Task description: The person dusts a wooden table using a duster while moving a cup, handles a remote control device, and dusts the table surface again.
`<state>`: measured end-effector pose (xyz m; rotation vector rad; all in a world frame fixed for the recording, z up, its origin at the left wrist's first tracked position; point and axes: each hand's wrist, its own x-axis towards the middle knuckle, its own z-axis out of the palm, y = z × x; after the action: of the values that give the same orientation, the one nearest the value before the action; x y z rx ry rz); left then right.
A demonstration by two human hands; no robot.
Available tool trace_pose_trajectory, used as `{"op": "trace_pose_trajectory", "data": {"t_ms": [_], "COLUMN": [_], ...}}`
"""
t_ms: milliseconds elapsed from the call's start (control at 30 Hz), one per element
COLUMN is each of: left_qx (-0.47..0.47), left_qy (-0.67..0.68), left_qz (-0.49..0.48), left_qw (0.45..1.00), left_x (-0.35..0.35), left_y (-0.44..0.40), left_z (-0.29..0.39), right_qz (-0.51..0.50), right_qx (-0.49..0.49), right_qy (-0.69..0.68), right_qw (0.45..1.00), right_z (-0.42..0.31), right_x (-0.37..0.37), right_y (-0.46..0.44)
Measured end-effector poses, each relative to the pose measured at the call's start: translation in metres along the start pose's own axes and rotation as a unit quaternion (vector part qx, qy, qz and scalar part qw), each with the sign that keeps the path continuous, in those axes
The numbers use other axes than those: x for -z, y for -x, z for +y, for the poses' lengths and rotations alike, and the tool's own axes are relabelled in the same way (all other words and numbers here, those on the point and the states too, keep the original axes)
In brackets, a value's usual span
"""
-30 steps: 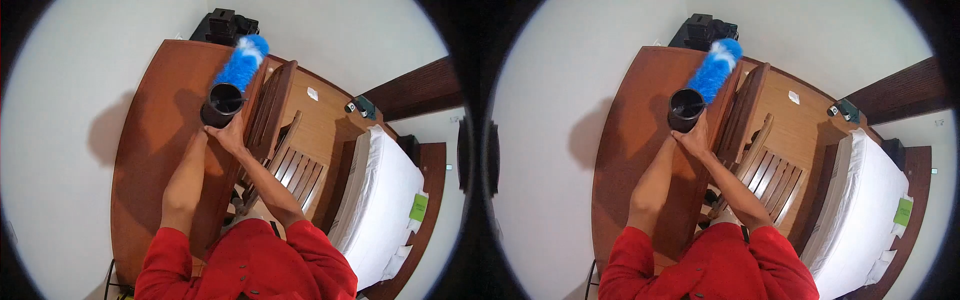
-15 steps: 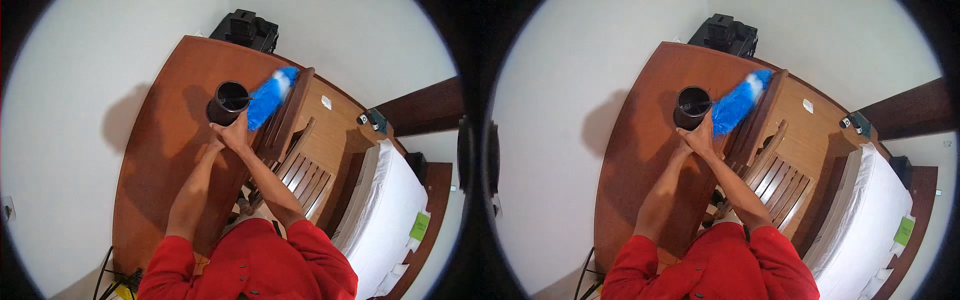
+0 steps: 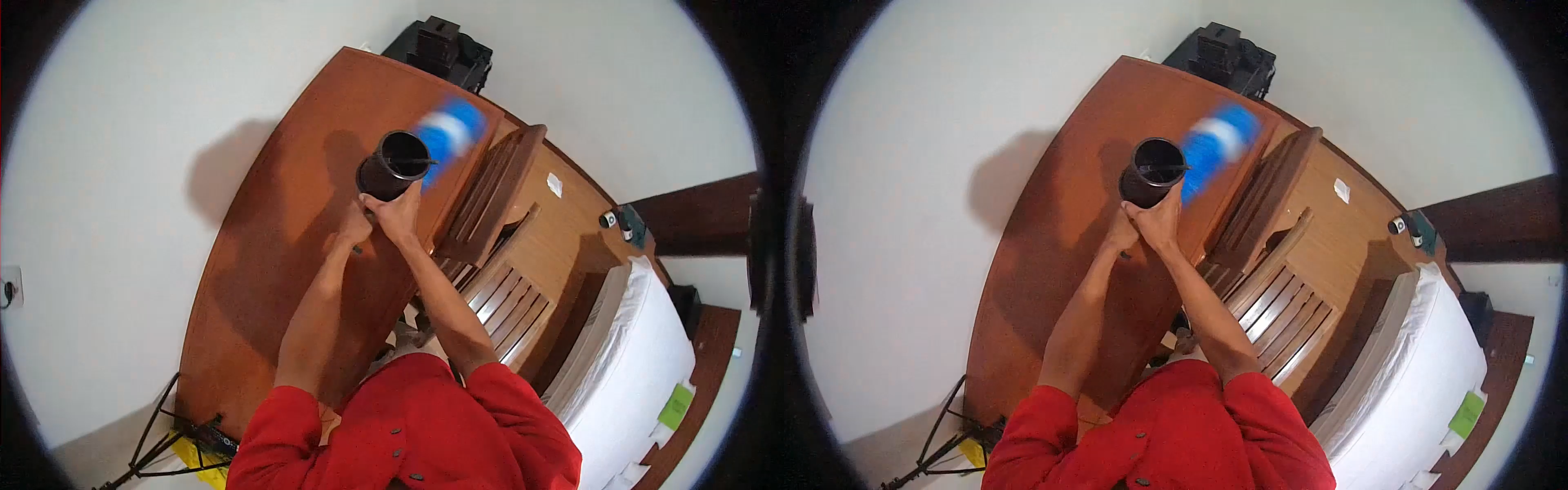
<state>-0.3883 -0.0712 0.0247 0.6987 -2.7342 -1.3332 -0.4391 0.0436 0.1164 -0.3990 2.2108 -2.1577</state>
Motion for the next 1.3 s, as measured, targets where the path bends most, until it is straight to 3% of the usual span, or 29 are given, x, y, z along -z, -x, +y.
{"op": "trace_pose_trajectory", "data": {"t_ms": [133,200,300,400,500,600,700,800,900,1000,1067,1133,1200,1300], "left_qx": [-0.096,0.033,0.082,0.060,0.080,0.175,0.075,-0.027,-0.092,-0.028,-0.027,-0.116,-0.101,0.097], "left_qy": [0.112,0.115,0.100,-0.047,0.016,0.360,0.195,0.009,-0.043,0.121,0.094,0.114,0.044,0.122], "left_qz": [0.066,0.119,0.278,0.345,0.212,0.206,0.017,-0.165,-0.153,-0.229,-0.182,-0.139,-0.080,0.020], "left_qw": [0.987,0.986,0.952,0.935,0.974,0.893,0.978,0.986,0.983,0.965,0.978,0.977,0.991,0.988], "left_x": [-0.007,0.002,0.017,0.021,0.041,0.013,0.003,0.006,0.000,0.026,0.034,0.016,0.020,0.010], "left_y": [0.003,0.014,0.017,-0.007,-0.038,-0.094,-0.094,-0.086,-0.058,-0.023,0.030,0.092,0.163,0.247], "left_z": [-0.008,-0.009,-0.043,-0.087,-0.050,-0.024,0.035,0.074,0.043,-0.012,-0.040,-0.075,-0.067,-0.093], "right_qz": [0.005,0.005,-0.013,-0.013,-0.002,-0.003,0.012,0.031,0.043,0.059,0.054,0.059,0.061,0.037], "right_qx": [0.019,0.003,0.006,-0.006,0.006,0.011,-0.013,0.018,-0.023,-0.032,0.007,0.020,0.011,0.039], "right_qy": [0.007,0.017,0.004,0.011,0.012,0.006,0.052,0.036,0.030,-0.026,0.003,0.017,0.019,0.065], "right_qw": [1.000,1.000,1.000,1.000,1.000,1.000,0.999,0.999,0.998,0.997,0.999,0.998,0.998,0.996], "right_z": [-0.001,-0.002,-0.005,-0.005,0.004,0.007,-0.009,0.004,-0.005,-0.018,-0.008,-0.003,-0.004,0.009], "right_x": [-0.015,-0.017,-0.014,-0.011,-0.009,0.001,0.019,0.037,0.054,0.055,0.060,0.055,0.047,0.042], "right_y": [0.006,0.007,0.003,0.005,0.010,0.012,0.015,0.009,0.006,0.004,0.000,0.000,-0.001,0.002]}}
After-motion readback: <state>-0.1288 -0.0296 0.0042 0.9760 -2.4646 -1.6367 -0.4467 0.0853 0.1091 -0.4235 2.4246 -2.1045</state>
